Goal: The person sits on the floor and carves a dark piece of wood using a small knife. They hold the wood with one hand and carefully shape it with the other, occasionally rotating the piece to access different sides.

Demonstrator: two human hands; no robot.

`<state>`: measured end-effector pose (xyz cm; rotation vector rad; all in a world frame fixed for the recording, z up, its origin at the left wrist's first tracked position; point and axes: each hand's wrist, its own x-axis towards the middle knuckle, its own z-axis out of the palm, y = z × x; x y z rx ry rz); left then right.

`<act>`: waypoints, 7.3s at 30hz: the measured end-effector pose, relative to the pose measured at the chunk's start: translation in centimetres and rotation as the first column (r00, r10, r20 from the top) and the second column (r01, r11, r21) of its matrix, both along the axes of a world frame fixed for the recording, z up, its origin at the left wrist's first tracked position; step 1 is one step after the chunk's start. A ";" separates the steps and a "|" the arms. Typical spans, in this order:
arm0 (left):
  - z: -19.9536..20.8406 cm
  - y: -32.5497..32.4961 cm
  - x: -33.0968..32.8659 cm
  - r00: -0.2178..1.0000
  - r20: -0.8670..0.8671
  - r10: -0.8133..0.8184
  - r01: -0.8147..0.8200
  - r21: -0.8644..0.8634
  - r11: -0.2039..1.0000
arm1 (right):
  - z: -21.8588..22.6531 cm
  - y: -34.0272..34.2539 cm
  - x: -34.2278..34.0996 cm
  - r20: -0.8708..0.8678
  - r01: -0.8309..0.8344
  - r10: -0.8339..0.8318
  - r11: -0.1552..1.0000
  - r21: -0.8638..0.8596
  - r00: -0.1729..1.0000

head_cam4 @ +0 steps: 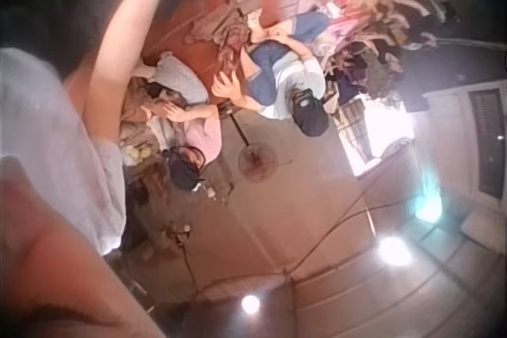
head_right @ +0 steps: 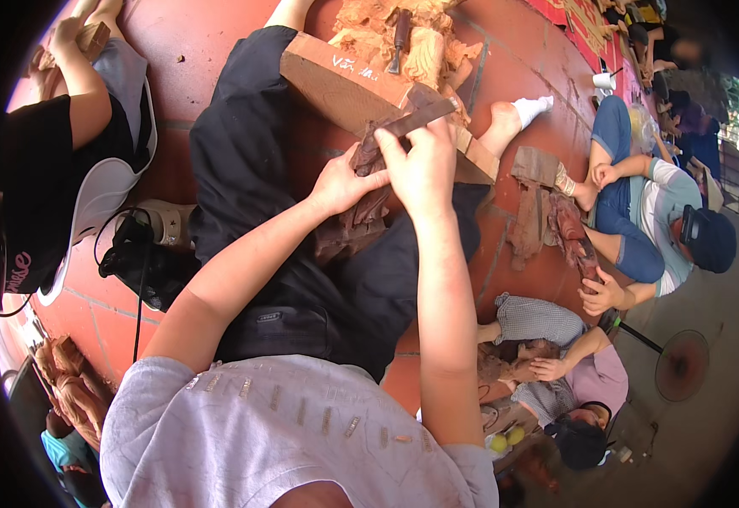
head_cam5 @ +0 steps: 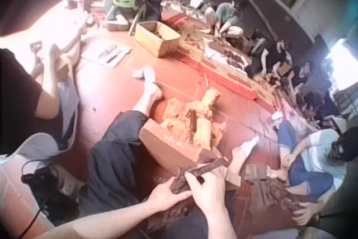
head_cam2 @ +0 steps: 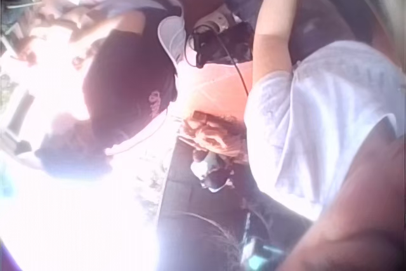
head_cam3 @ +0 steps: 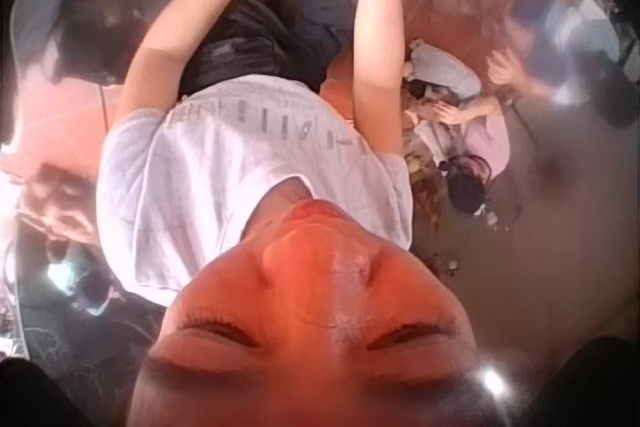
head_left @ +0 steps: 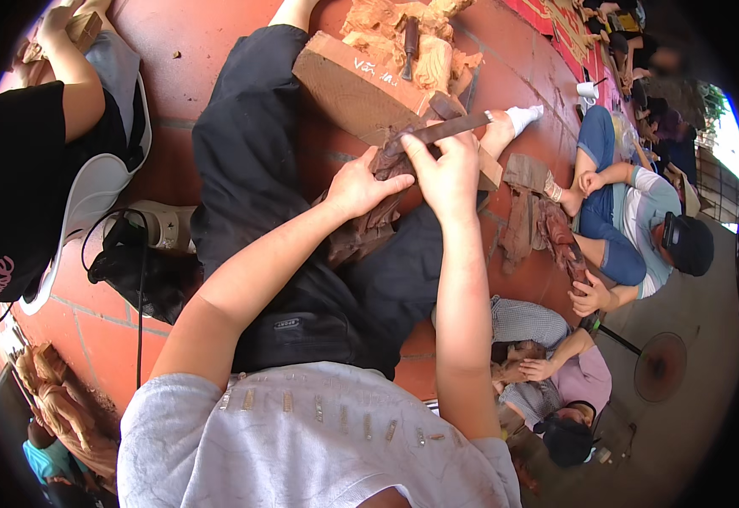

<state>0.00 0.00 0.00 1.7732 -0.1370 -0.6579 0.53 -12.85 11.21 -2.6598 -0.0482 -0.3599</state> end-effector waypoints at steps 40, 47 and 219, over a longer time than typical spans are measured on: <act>0.2 0.2 0.2 0.999 -0.028 -0.028 0.028 0.000 1.000 | -0.7 0.7 0.3 0.046 0.063 -0.064 0.998 0.031 0.997; 0.3 0.2 0.1 1.000 0.003 -0.009 0.009 -0.003 1.000 | 0.4 2.4 -0.2 -0.027 0.087 -0.089 0.994 -0.071 0.996; 6.7 2.8 -7.3 0.890 -0.429 -0.154 0.077 -0.192 0.978 | -5.6 3.2 -11.5 0.228 -0.015 0.004 0.999 0.049 0.974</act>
